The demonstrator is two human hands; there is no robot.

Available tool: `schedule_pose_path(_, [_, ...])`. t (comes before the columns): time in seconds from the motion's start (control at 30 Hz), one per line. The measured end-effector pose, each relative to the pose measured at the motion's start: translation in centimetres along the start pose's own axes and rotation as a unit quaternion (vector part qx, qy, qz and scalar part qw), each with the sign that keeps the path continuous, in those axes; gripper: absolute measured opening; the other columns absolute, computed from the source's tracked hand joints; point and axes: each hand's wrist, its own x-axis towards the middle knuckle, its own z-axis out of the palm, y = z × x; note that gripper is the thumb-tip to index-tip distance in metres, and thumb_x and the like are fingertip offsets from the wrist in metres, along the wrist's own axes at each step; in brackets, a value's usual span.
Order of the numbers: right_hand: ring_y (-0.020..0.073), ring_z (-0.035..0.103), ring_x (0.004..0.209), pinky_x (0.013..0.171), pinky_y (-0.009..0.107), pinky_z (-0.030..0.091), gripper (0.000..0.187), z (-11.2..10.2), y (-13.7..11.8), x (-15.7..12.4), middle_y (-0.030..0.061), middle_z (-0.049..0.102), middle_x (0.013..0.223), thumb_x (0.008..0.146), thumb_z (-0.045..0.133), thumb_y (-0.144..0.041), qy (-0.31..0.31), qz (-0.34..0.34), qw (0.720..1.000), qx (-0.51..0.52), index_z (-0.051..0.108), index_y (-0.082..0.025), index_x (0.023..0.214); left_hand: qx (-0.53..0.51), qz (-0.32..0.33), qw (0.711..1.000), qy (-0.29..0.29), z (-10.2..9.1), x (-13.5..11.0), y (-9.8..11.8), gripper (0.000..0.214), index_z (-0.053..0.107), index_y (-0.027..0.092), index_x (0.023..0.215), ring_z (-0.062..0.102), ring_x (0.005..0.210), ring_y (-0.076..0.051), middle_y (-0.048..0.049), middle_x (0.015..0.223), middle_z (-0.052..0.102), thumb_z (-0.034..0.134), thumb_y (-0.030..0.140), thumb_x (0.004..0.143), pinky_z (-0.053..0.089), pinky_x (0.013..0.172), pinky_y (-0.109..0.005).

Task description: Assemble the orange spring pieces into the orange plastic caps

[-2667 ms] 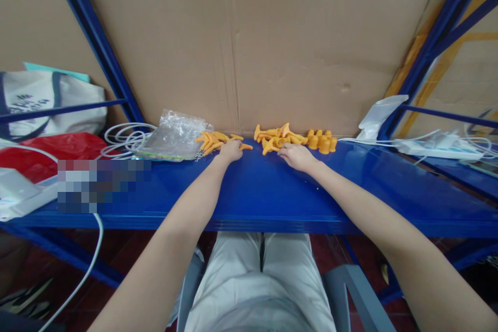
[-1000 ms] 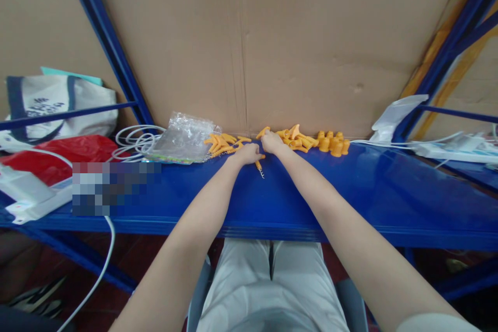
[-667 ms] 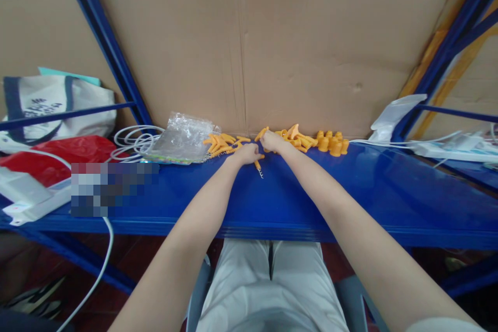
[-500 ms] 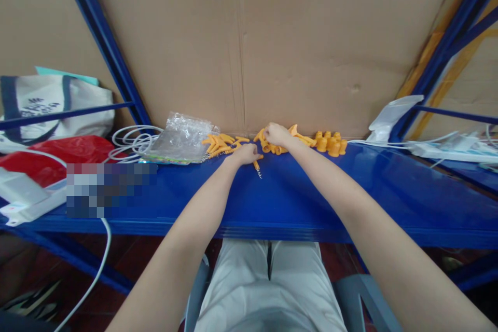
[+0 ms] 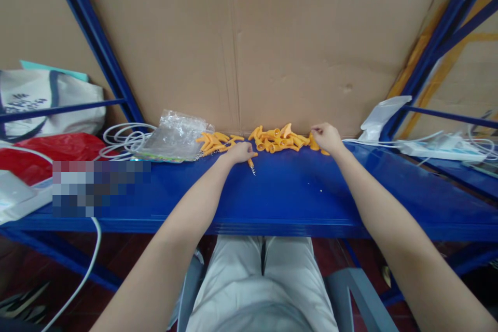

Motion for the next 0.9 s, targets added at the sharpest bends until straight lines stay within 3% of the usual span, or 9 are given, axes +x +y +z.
schedule_pose_path(0.1, [0.0299, 0.065, 0.123, 0.101, 0.038, 0.052, 0.046, 0.7, 2.7, -0.4, 0.0183, 0.07, 0.133, 0.093, 0.046, -0.017, 0.0, 0.088, 0.996, 0.025, 0.073, -0.014, 0.13, 0.014, 0.003, 1.0, 0.019, 0.1, -0.1, 0.1, 0.022, 0.078, 0.02, 0.099, 0.072, 0.097, -0.021, -0.0057, 0.1, 0.079, 0.065, 0.037, 0.091, 0.053, 0.081, -0.024])
schedule_pose_path(0.23, [0.0301, 0.063, 0.128, 0.103, 0.039, 0.052, 0.048, 1.4, 4.6, -0.6, 0.0183, 0.068, 0.137, 0.093, 0.047, -0.016, -0.01, 0.135, 0.991, 0.015, 0.07, -0.015, 0.135, 0.023, 0.04, 0.998, 0.042, 0.1, -0.1, 0.5, 0.024, 0.081, 0.021, 0.105, 0.071, 0.105, -0.023, -0.0068, 0.108, 0.078, 0.063, 0.025, 0.089, 0.053, 0.094, -0.028])
schedule_pose_path(0.4, [0.0332, 0.059, 0.135, 0.106, 0.046, 0.051, 0.054, 2.5, 5.7, -0.6, 0.0194, 0.062, 0.145, 0.092, 0.05, -0.018, -0.042, 0.11, 0.993, -0.004, 0.062, -0.017, 0.145, 0.021, 0.115, 0.993, 0.034, 0.7, 0.0, 0.8, 0.032, 0.079, 0.02, 0.115, 0.067, 0.117, -0.024, -0.0093, 0.121, 0.074, 0.058, 0.024, 0.092, 0.048, 0.108, -0.031])
schedule_pose_path(0.53, [0.0351, 0.056, 0.137, 0.109, 0.051, 0.049, 0.058, 3.4, 6.2, -0.5, 0.0222, 0.06, 0.146, 0.09, 0.052, -0.018, -0.069, 0.103, 0.992, -0.024, 0.058, -0.012, 0.147, 0.03, 0.097, 0.995, 0.017, 1.3, 0.2, 1.0, 0.04, 0.071, 0.018, 0.131, 0.064, 0.124, -0.026, -0.0121, 0.13, 0.071, 0.055, 0.031, 0.096, 0.048, 0.108, -0.032])
schedule_pose_path(0.7, [0.0391, 0.051, 0.141, 0.111, 0.061, 0.045, 0.062, 3.9, 5.8, -0.7, 0.0196, 0.057, 0.152, 0.088, 0.057, -0.023, -0.069, 0.088, 0.993, -0.027, 0.055, -0.017, 0.149, 0.062, 0.071, 0.996, -0.003, 1.4, 0.1, 1.2, 0.047, 0.062, 0.012, 0.14, 0.061, 0.129, -0.028, -0.0159, 0.136, 0.067, 0.047, 0.033, 0.101, 0.046, 0.11, -0.035])
schedule_pose_path(0.9, [0.0402, 0.04, 0.148, 0.115, 0.075, 0.029, 0.063, 4.4, 4.6, -1.5, 0.0199, 0.049, 0.158, 0.09, 0.048, -0.022, -0.048, 0.041, 0.997, -0.035, 0.049, -0.017, 0.152, 0.04, 0.054, 0.998, 0.004, 1.6, 0.1, 1.0, 0.05, 0.058, 0.014, 0.145, 0.06, 0.132, -0.029, -0.0149, 0.139, 0.064, 0.046, 0.034, 0.1, 0.047, 0.111, -0.035])
